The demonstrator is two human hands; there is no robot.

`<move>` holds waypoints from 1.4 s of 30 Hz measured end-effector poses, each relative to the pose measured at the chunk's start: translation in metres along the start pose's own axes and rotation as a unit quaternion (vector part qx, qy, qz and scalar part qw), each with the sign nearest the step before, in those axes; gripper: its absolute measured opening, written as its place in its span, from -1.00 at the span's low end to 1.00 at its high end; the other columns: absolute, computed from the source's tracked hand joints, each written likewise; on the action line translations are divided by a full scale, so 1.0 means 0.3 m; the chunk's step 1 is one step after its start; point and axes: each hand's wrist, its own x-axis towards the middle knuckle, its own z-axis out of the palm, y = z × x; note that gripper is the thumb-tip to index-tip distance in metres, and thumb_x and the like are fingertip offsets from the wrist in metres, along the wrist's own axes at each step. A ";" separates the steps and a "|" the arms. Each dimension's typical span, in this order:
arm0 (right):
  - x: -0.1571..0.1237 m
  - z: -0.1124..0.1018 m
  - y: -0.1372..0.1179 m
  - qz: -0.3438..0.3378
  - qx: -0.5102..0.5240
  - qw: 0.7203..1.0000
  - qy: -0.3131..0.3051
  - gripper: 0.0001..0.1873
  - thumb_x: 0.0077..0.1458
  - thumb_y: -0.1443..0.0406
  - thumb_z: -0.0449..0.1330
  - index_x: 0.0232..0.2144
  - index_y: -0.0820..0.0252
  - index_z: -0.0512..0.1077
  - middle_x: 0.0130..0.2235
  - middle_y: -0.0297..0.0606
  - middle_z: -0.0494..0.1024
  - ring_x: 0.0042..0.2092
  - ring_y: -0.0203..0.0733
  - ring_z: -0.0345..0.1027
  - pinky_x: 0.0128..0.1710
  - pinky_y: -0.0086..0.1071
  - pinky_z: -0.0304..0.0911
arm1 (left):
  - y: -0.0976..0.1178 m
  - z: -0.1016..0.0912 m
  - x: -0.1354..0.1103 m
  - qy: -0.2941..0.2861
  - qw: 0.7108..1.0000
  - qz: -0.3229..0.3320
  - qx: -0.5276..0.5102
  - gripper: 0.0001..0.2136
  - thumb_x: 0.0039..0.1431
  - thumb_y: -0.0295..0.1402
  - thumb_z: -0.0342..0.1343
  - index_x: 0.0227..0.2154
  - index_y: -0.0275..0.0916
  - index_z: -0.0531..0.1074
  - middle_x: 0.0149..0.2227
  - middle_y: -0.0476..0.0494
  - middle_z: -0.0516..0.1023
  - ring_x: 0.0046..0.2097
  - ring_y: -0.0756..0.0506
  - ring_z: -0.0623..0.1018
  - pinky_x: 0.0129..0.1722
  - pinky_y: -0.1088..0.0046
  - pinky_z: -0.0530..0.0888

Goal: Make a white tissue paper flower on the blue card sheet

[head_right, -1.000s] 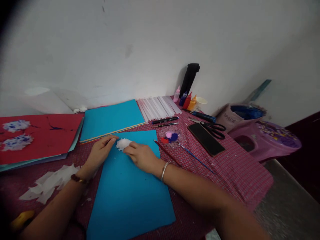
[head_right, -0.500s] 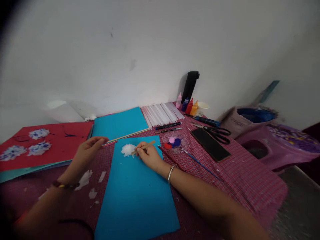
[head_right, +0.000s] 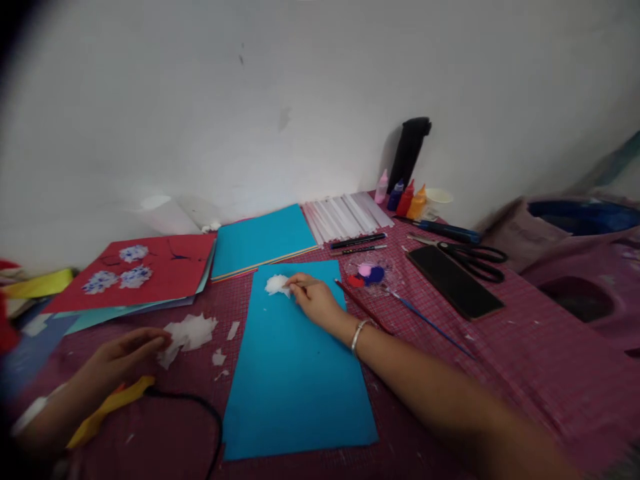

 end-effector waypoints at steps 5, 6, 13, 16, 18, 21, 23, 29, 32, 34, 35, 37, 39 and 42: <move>-0.001 0.000 0.005 0.016 0.005 1.000 -0.003 -0.76 0.17 0.25 -0.01 -0.28 0.19 0.44 -0.37 -0.30 0.47 -0.48 -0.27 0.32 -0.47 -0.41 0.21 | -0.018 0.003 -0.039 -0.026 0.997 0.056 0.050 -0.75 -0.07 -0.12 0.13 -0.45 -0.21 0.50 -0.44 -0.09 0.56 -0.40 -0.10 0.51 -0.42 0.44 0.42; 0.000 0.000 0.006 0.013 0.005 1.000 -0.004 -0.76 0.18 0.25 -0.01 -0.29 0.19 0.44 -0.36 -0.29 0.48 -0.48 -0.27 0.32 -0.47 -0.41 0.22 | -0.016 0.009 -0.042 -0.014 0.994 0.075 0.076 -0.78 -0.04 -0.15 0.11 -0.46 -0.21 0.48 -0.45 -0.08 0.55 -0.40 -0.10 0.51 -0.41 0.45 0.41; -0.001 -0.003 0.008 0.016 -0.005 1.000 -0.009 -0.76 0.18 0.23 -0.01 -0.28 0.15 0.44 -0.38 -0.28 0.48 -0.46 -0.23 0.34 -0.46 -0.39 0.23 | 0.035 0.044 -0.029 0.057 0.957 0.159 0.237 -0.83 0.07 -0.24 0.02 -0.46 -0.19 0.44 -0.45 -0.07 0.50 -0.39 -0.09 0.49 -0.37 0.44 0.36; 0.001 -0.005 0.009 0.008 -0.014 1.000 -0.009 -0.76 0.18 0.25 -0.02 -0.29 0.15 0.44 -0.42 -0.29 0.47 -0.45 -0.23 0.34 -0.45 -0.38 0.23 | 0.017 0.002 -0.001 0.117 0.964 0.093 0.220 -0.77 0.09 -0.18 0.00 -0.39 -0.21 0.45 -0.41 -0.08 0.53 -0.37 -0.10 0.51 -0.38 0.44 0.37; 0.003 -0.005 0.010 0.007 -0.018 1.000 -0.010 -0.77 0.18 0.26 -0.01 -0.29 0.15 0.44 -0.45 -0.31 0.45 -0.46 -0.23 0.34 -0.45 -0.39 0.23 | -0.004 -0.021 0.008 0.112 0.969 0.059 0.213 -0.76 0.08 -0.16 0.00 -0.39 -0.21 0.45 -0.44 -0.06 0.54 -0.39 -0.10 0.51 -0.41 0.44 0.37; 0.004 -0.005 0.013 0.011 -0.014 1.000 -0.014 -0.77 0.18 0.26 -0.01 -0.27 0.15 0.43 -0.44 -0.31 0.46 -0.47 -0.25 0.33 -0.46 -0.39 0.22 | -0.024 -0.005 -0.004 0.098 0.966 0.084 0.226 -0.77 0.05 -0.16 0.03 -0.41 -0.20 0.46 -0.41 -0.09 0.55 -0.38 -0.12 0.52 -0.39 0.42 0.40; 0.004 -0.004 0.015 0.011 -0.009 1.000 -0.016 -0.77 0.18 0.26 -0.01 -0.27 0.15 0.43 -0.39 -0.29 0.49 -0.47 -0.26 0.33 -0.45 -0.39 0.23 | -0.024 0.034 -0.020 0.092 0.958 0.125 0.243 -0.78 0.00 -0.17 0.09 -0.38 -0.19 0.48 -0.34 -0.13 0.57 -0.31 -0.15 0.53 -0.30 0.37 0.42; 0.001 -0.003 0.016 0.014 -0.011 1.000 -0.013 -0.76 0.19 0.24 -0.02 -0.27 0.16 0.43 -0.42 -0.30 0.46 -0.46 -0.25 0.33 -0.45 -0.39 0.22 | -0.014 0.078 -0.037 0.123 0.981 0.032 0.145 -0.80 0.00 -0.17 0.11 -0.45 -0.19 0.47 -0.42 -0.08 0.56 -0.36 -0.16 0.54 -0.39 0.39 0.41; 0.002 -0.003 0.018 0.012 -0.012 1.000 -0.016 -0.76 0.18 0.25 -0.02 -0.26 0.16 0.43 -0.41 -0.30 0.46 -0.46 -0.25 0.33 -0.45 -0.39 0.23 | -0.001 0.031 -0.045 0.114 0.992 -0.044 -0.044 -0.76 -0.08 -0.15 0.20 -0.44 -0.22 0.46 -0.49 -0.01 0.53 -0.46 -0.07 0.49 -0.49 0.47 0.39; 0.003 -0.002 0.019 0.009 -0.007 1.000 -0.015 -0.76 0.18 0.26 -0.02 -0.26 0.16 0.44 -0.37 -0.28 0.48 -0.47 -0.26 0.32 -0.45 -0.39 0.22 | 0.021 0.002 -0.056 0.100 0.980 -0.074 -0.157 -0.75 -0.14 -0.17 0.26 -0.45 -0.23 0.45 -0.51 0.04 0.50 -0.49 -0.01 0.45 -0.50 0.53 0.38; 0.003 -0.002 0.018 0.007 -0.005 1.000 -0.014 -0.76 0.18 0.26 -0.02 -0.27 0.16 0.44 -0.36 -0.27 0.48 -0.47 -0.26 0.32 -0.45 -0.39 0.22 | 0.036 -0.008 -0.063 0.092 0.972 -0.084 -0.200 -0.75 -0.16 -0.19 0.28 -0.46 -0.23 0.44 -0.53 0.06 0.48 -0.51 0.02 0.43 -0.51 0.55 0.37; 0.005 -0.002 0.015 0.008 -0.004 1.000 -0.012 -0.76 0.18 0.27 -0.02 -0.29 0.16 0.44 -0.36 -0.26 0.48 -0.47 -0.27 0.31 -0.45 -0.39 0.22 | 0.075 -0.014 -0.074 0.067 0.958 -0.095 -0.263 -0.75 -0.18 -0.21 0.30 -0.49 -0.23 0.41 -0.55 0.08 0.45 -0.53 0.05 0.40 -0.54 0.59 0.35; 0.006 -0.002 0.010 0.011 0.003 1.000 -0.011 -0.77 0.17 0.28 -0.01 -0.29 0.16 0.44 -0.36 -0.26 0.48 -0.47 -0.27 0.31 -0.45 -0.40 0.23 | 0.120 -0.001 -0.078 0.030 0.950 -0.102 -0.295 -0.74 -0.18 -0.23 0.32 -0.50 -0.24 0.39 -0.55 0.07 0.44 -0.53 0.06 0.40 -0.55 0.61 0.34; 0.007 -0.002 0.002 0.014 0.021 1.000 -0.011 -0.78 0.16 0.30 0.00 -0.29 0.19 0.44 -0.37 -0.28 0.48 -0.47 -0.27 0.32 -0.47 -0.41 0.22 | 0.180 0.049 -0.063 -0.037 0.950 -0.097 -0.294 -0.74 -0.13 -0.23 0.30 -0.46 -0.23 0.36 -0.50 0.03 0.48 -0.48 0.04 0.43 -0.52 0.61 0.34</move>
